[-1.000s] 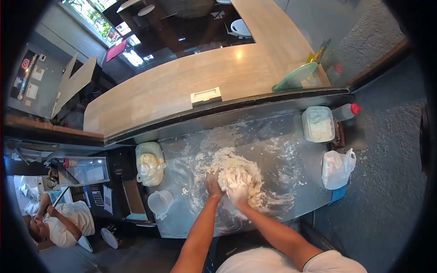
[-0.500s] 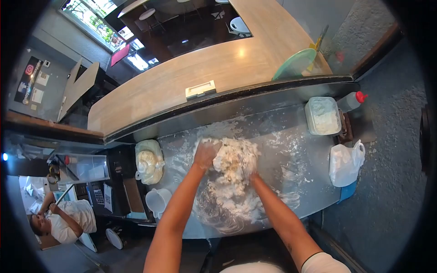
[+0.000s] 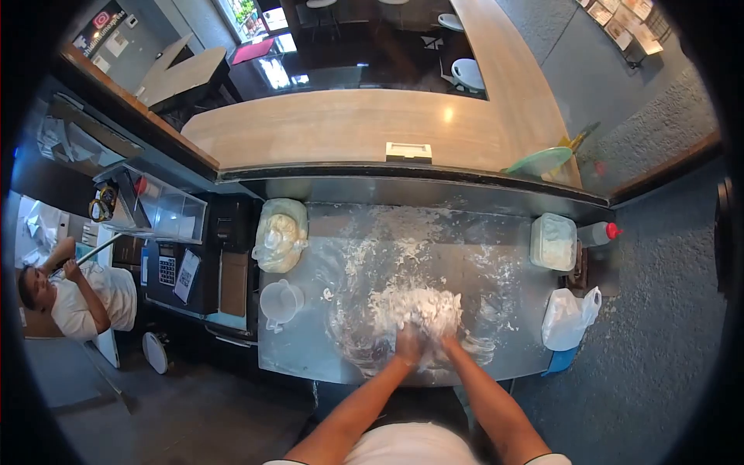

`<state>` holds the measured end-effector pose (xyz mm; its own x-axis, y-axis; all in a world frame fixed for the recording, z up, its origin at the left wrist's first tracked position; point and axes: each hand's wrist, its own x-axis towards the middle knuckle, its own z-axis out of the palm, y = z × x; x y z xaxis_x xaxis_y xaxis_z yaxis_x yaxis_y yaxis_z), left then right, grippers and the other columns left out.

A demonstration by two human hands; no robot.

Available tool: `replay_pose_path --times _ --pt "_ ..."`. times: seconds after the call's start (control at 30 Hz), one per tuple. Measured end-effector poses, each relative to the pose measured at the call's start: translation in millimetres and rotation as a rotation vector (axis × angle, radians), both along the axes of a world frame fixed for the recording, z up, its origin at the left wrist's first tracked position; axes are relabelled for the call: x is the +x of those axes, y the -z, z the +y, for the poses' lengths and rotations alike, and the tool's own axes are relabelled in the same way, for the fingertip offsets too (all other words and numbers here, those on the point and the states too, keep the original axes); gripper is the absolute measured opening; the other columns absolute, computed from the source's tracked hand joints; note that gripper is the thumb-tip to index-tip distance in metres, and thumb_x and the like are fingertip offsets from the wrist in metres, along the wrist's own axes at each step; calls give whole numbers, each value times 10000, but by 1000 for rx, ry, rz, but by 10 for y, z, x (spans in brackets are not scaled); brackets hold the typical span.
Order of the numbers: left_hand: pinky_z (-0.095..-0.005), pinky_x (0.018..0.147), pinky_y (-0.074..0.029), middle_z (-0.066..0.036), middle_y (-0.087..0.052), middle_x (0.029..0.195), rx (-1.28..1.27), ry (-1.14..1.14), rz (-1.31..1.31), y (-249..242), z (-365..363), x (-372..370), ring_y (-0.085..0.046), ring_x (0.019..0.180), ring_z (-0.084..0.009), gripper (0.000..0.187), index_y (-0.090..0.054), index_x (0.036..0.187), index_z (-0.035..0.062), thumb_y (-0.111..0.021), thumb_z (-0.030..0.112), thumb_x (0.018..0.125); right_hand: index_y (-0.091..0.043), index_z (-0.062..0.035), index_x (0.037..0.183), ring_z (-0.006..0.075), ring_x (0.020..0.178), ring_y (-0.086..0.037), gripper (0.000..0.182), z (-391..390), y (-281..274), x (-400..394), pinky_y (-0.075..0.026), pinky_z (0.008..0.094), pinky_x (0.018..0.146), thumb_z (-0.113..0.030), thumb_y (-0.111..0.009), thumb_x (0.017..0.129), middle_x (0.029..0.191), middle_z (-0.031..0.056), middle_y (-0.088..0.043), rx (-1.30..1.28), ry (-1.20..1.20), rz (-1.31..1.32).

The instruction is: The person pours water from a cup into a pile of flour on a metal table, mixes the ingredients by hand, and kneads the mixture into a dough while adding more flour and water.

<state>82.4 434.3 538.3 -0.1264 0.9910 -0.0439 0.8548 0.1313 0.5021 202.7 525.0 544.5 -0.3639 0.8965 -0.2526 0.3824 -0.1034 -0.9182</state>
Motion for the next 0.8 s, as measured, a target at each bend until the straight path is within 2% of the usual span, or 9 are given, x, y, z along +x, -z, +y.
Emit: replay_pose_path --times 0.23,0.3,0.47,0.53,0.57,0.63,0.7,0.73,0.8 --pt "-485 802 -525 -239 -652 922 -219 259 -95 -57 -119 -203 -631 805 -402 220 -703 888 -17 -656 102 709 -366 -178 1557 299 1380 -431 654 -345 602 -124 -302 450 1176 -532 -300 1011 1580 90 -390 -669 606 1180" --pt "-479 902 -510 -261 -640 1107 -59 -12 -335 -617 23 -300 -626 1011 -413 376 -681 1097 -9 -690 149 756 -367 -178 1557 300 1371 -441 656 -40 874 -160 -309 446 1172 -533 -299 1010 1578 91 -393 -678 508 1458" --pt "-563 1099 -365 -258 -429 1484 -24 28 -354 -791 -239 -309 -386 1394 -432 673 -549 1411 160 -756 406 820 -368 -177 1556 301 1354 -462 659 868 1275 -90 -324 437 1165 -535 -296 1008 1574 91 -399 -555 168 1799" --pt "-633 1151 -257 -259 -267 1593 204 99 -76 -1098 -175 -513 -269 1466 -456 778 -481 1469 155 -750 497 825 -418 -178 1525 281 1259 -538 651 1187 1499 -23 -357 418 1133 -547 -299 1002 1553 82 -430 -607 246 1544" --pt "-658 1178 -153 -251 -154 1635 39 73 -86 -721 -338 -534 -161 1506 -455 905 -375 1540 152 -746 551 816 -418 -178 1525 281 1259 -538 651 1295 1692 -15 -357 418 1133 -547 -299 1002 1553 82 -430 -593 242 1556" --pt "-643 1181 -162 -248 -114 1644 192 -58 -231 -585 -105 -531 -159 1500 -474 918 -363 1548 147 -755 534 813 -570 -165 1351 308 1153 -584 634 1337 2034 27 -439 478 1035 -624 -349 972 1299 64 -625 -601 116 1677" --pt "-628 1185 -170 -245 -74 1653 356 -181 -384 -559 357 -494 -157 1494 -493 932 -351 1555 142 -765 517 809 -585 -146 1311 316 1123 -597 629 1039 1458 -259 -445 492 1020 -618 -378 952 1223 93 -656 -688 777 974" --pt "-599 1188 -191 -250 -108 1646 369 -287 -382 -566 585 -440 -181 1491 -478 936 -357 1554 141 -778 499 799 -585 -146 1311 316 1123 -597 629 881 1223 -312 -445 492 1020 -618 -378 952 1223 93 -656 -671 785 986" --pt "-571 1192 -211 -255 -142 1639 367 -364 -398 -480 698 -331 -205 1488 -463 940 -364 1552 141 -792 481 788 -570 -103 1342 298 1172 -581 562 468 811 -256 -430 421 1057 -503 -425 975 1290 116 -629 -239 -238 -237"
